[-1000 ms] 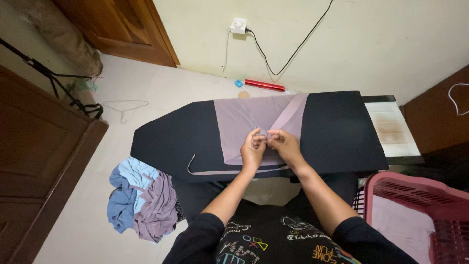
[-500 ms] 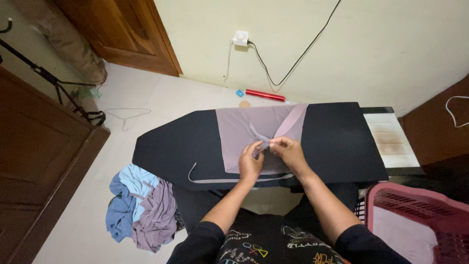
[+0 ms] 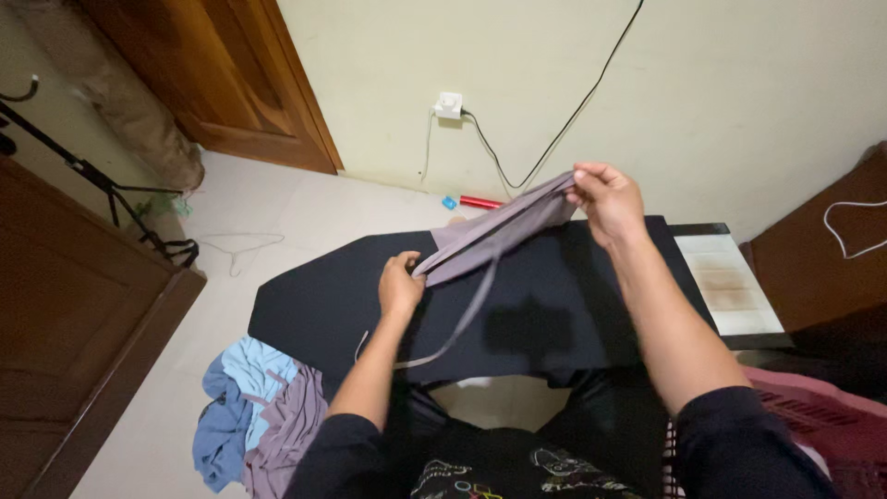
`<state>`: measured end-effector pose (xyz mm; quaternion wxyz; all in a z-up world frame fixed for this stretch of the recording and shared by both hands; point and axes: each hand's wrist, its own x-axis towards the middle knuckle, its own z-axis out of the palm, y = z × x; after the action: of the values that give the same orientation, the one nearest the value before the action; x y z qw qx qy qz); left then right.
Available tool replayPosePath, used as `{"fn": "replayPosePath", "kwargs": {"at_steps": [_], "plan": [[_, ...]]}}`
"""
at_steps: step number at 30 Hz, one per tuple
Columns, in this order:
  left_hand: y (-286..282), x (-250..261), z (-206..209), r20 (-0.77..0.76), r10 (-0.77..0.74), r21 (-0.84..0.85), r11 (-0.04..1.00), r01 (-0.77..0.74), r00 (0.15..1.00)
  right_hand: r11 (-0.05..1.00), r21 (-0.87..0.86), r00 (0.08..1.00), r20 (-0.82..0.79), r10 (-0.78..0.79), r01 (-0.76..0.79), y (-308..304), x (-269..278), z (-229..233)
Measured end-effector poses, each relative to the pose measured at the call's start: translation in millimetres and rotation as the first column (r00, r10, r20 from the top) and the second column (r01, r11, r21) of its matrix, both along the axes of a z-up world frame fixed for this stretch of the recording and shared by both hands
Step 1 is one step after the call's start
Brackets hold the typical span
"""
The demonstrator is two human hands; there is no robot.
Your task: The person folds several garments one by one on a black table and places each folded item into a pink laundry basket. The person handles a light purple shirt, a mauve top, a lavender top, and a light blue shirt, smoothing and folding each before stacking them in the basket.
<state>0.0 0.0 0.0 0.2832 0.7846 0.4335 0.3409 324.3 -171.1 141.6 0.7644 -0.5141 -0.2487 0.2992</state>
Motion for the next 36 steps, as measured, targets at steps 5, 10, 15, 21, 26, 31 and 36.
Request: {"fn": "replayPosePath", "kwargs": {"at_steps": [5,10,15,21,26,31,36], "plan": [[78,22,-11,-0.206,-0.243,-0.631,0.774,0.061,0.948,0.999,0.043,0.999,0.030,-0.012,0.011,0,17,22],[164,57,-1,0.319,-0.147,-0.818,0.457,0.350,0.936,0.993,-0.045,0.990,-0.079,-0.114,0.111,16,49,6],[213,113,42,0.461,-0.060,-0.751,0.505,0.425,0.886,0.962,-0.253,0.965,-0.210,-0.155,0.099,52,97,-20],[210,159,123,0.333,-0.083,-0.339,0.919,0.201,0.939,0.970,0.085,0.973,0.013,-0.229,0.227,80,145,3],[206,135,174,-0.068,-0.099,-0.215,0.973,0.082,0.993,0.967,-0.055,0.960,0.143,-0.239,0.249,71,150,18],[225,127,157,0.118,-0.168,-0.703,0.682,0.202,0.979,0.940,-0.212,0.951,0.214,-0.223,0.268,79,134,-6],[235,119,106,0.242,-0.174,-0.682,0.670,0.294,0.955,0.937,-0.063,0.875,0.383,-0.295,0.343,89,127,-35]]}}
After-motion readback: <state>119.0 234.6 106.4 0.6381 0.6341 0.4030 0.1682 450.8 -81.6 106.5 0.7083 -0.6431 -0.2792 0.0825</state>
